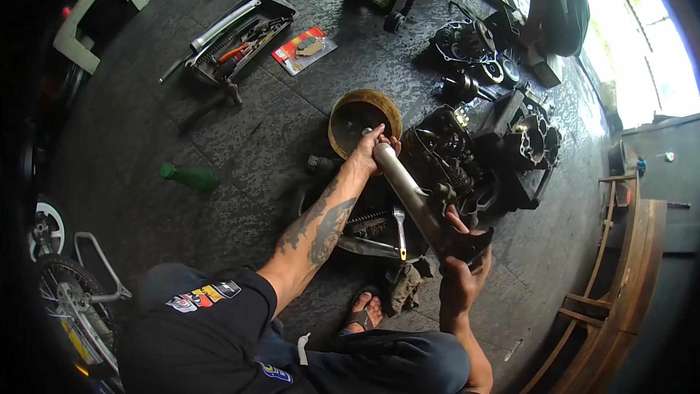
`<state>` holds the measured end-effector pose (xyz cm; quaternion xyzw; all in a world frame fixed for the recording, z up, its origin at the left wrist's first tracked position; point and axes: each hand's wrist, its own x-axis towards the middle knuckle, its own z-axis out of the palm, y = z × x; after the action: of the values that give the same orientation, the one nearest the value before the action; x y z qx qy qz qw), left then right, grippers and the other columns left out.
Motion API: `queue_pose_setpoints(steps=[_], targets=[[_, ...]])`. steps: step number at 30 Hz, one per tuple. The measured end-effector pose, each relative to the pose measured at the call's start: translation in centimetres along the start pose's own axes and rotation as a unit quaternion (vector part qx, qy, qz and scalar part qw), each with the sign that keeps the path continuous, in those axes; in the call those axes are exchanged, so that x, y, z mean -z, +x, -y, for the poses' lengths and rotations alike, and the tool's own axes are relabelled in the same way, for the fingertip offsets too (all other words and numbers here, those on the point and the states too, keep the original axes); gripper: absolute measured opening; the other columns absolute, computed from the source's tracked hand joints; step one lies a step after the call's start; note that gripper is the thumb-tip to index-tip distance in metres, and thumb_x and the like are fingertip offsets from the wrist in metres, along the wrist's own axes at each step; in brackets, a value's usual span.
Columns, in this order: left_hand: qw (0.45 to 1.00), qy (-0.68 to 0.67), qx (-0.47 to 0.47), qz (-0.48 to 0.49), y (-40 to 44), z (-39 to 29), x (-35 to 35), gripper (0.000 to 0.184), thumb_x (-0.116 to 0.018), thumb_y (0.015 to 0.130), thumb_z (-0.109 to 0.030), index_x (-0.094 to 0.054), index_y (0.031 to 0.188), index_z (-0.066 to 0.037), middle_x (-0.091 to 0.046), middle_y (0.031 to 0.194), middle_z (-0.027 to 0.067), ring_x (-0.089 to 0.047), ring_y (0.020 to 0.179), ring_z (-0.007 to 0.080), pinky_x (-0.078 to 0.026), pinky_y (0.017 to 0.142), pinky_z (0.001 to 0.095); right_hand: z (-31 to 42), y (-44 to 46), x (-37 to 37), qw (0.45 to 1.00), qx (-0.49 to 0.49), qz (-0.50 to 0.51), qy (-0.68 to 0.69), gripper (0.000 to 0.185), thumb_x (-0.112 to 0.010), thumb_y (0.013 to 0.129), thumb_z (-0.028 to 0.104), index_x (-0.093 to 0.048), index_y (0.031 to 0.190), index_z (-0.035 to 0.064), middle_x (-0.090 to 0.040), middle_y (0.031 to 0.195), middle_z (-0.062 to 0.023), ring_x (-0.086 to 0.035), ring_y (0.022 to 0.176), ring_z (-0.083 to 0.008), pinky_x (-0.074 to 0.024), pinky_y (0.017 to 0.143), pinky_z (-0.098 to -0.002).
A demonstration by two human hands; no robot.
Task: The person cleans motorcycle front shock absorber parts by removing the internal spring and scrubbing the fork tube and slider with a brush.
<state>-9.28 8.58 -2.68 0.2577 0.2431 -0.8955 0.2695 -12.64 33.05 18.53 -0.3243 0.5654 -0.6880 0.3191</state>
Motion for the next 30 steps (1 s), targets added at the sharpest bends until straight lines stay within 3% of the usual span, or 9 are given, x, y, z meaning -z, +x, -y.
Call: queue_pose_setpoints(steps=[4,7,12,15,18,21,22,27,30], targets=[[0.997,0.078,-0.012,0.017,-1.3,-0.4,-1.2,0.048,-0.071,0.083,-0.034,-0.043,0.05,-0.012,-0.047,0.048,-0.0001,-0.056,0.053,0.0199,-0.056,0.063,0.0438,1.0,0.7,-0.9,0.999,0.033,0.034,-0.007,0.036,-0.057,0.073,-0.001,-0.042,0.105,0.0039,-0.059,0.091,-0.0139,-0.052,0.119,-0.0377,-0.0257,0.109,-0.0521],[0.997,0.062,-0.017,0.032,-1.6,-0.2,-2.1,0.049,-0.073,0.081,-0.033,-0.043,0.048,-0.014,-0.045,0.046,-0.002,-0.053,0.05,0.0163,-0.054,0.06,0.0378,3.2,1.8,-1.8,0.983,0.06,0.148,-0.094,0.046,-0.068,0.075,0.005,-0.037,0.109,0.0061,-0.062,0.095,-0.0141,-0.053,0.118,-0.0371,-0.0234,0.109,-0.0526],[0.989,0.079,-0.017,0.12,-2.3,-0.4,-2.2,0.046,-0.074,0.081,-0.03,-0.044,0.049,-0.015,-0.045,0.047,-0.0036,-0.053,0.051,0.0127,-0.054,0.062,0.0377,2.9,2.2,-1.8,0.957,0.012,0.27,-0.108,0.11,-0.081,0.065,0.038,-0.014,0.145,0.003,-0.068,0.096,-0.0179,-0.048,0.124,-0.0405,-0.0034,0.113,-0.0508],[0.986,0.088,-0.017,0.143,-2.3,-2.0,-3.8,0.047,-0.072,0.081,-0.039,-0.042,0.053,-0.016,-0.044,0.047,-0.0039,-0.051,0.047,0.0142,-0.055,0.06,0.0399,1.9,1.9,-0.4,0.947,-0.015,0.308,-0.088,0.095,-0.083,0.066,0.034,-0.029,0.138,0.0041,-0.067,0.101,-0.0163,-0.045,0.128,-0.0363,-0.0105,0.113,-0.0513],[0.971,0.14,-0.087,0.175,-3.7,-2.3,-5.6,0.049,-0.069,0.082,-0.044,-0.041,0.053,-0.017,-0.043,0.047,-0.0035,-0.051,0.049,0.0144,-0.054,0.062,0.0392,-0.1,0.5,-0.6,0.994,0.024,0.107,0.011,0.081,-0.085,0.062,0.035,-0.043,0.125,0.0061,-0.06,0.115,-0.0187,-0.03,0.137,-0.0353,-0.0139,0.113,-0.0503],[0.975,0.132,-0.101,0.148,-4.2,-2.4,-6.1,0.049,-0.07,0.082,-0.045,-0.041,0.054,-0.017,-0.041,0.046,-0.0035,-0.05,0.05,0.0147,-0.053,0.063,0.0398,-0.7,0.0,2.4,0.97,0.0,0.221,-0.099,0.064,-0.082,0.066,0.043,-0.053,0.111,0.0079,-0.055,0.124,-0.0171,-0.026,0.138,-0.0386,-0.0134,0.112,-0.0545],[0.977,0.127,-0.083,0.151,-4.3,-2.5,-6.2,0.047,-0.068,0.084,-0.042,-0.043,0.055,-0.016,-0.041,0.046,-0.0042,-0.05,0.05,0.0139,-0.053,0.064,0.0389,0.8,0.2,0.6,0.97,-0.003,0.212,-0.118,0.046,-0.078,0.072,0.043,-0.057,0.091,0.0071,-0.059,0.118,-0.0157,-0.029,0.136,-0.0379,-0.0147,0.111,-0.0551],[0.994,0.076,-0.02,0.077,-3.3,-2.5,-2.7,0.049,-0.069,0.084,-0.038,-0.041,0.051,-0.016,-0.041,0.045,-0.003,-0.052,0.049,0.0148,-0.055,0.064,0.0417,2.4,0.0,-0.9,0.967,-0.09,0.188,-0.143,0.02,-0.07,0.078,0.019,-0.057,0.074,0.0031,-0.068,0.098,-0.0124,-0.033,0.134,-0.0336,-0.0295,0.102,-0.0452],[0.995,0.092,-0.038,0.027,-2.1,-1.0,0.2,0.049,-0.069,0.084,-0.031,-0.039,0.048,-0.016,-0.039,0.043,-0.0015,-0.054,0.047,0.0198,-0.056,0.064,0.0463,4.2,1.0,-2.2,0.952,-0.16,0.143,-0.217,0.017,-0.067,0.079,0.016,-0.058,0.073,0.0022,-0.058,0.079,-0.006,-0.047,0.108,-0.0233,-0.0388,0.091,-0.0393]])
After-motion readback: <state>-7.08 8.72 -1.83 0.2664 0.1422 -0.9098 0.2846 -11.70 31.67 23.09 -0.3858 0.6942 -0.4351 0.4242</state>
